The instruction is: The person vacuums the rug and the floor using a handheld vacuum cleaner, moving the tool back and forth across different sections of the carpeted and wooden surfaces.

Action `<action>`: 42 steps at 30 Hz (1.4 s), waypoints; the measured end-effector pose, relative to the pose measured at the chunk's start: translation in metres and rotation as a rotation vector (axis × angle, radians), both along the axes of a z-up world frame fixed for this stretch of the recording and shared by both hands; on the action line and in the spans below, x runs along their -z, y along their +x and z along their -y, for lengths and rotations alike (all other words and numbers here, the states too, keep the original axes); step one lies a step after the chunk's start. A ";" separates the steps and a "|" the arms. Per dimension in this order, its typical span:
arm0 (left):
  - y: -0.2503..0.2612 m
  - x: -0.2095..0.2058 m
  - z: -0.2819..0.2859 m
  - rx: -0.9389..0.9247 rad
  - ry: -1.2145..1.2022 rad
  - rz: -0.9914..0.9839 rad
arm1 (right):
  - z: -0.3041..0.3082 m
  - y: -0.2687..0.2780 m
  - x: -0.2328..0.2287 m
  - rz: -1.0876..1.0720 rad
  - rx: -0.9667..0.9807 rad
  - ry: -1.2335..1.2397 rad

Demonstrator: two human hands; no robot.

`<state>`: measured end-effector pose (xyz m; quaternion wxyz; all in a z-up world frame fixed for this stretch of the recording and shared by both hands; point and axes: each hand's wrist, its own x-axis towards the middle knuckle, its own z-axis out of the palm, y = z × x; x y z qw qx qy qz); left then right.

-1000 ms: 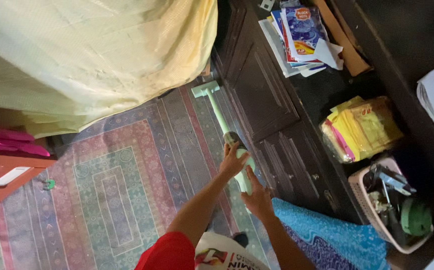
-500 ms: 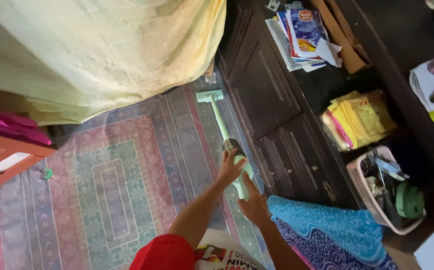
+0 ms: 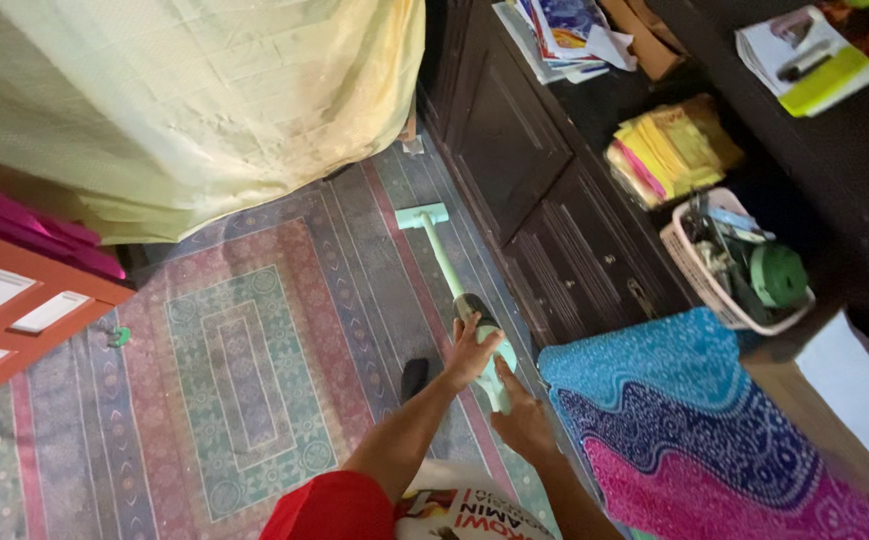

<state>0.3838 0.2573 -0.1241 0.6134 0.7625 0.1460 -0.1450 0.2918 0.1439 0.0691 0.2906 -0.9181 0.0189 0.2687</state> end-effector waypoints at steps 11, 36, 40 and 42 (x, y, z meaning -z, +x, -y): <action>-0.055 -0.063 0.013 0.075 -0.049 -0.142 | 0.010 -0.046 -0.042 -0.093 0.048 -0.076; 0.158 -0.007 -0.043 -0.050 0.091 -0.137 | -0.045 0.158 0.031 0.292 -0.074 0.158; 0.141 0.003 -0.016 -0.049 0.164 -0.142 | -0.029 0.140 0.016 -0.044 0.106 0.106; 0.125 0.007 0.004 -0.094 0.213 -0.112 | -0.012 0.128 0.013 -0.130 0.149 0.107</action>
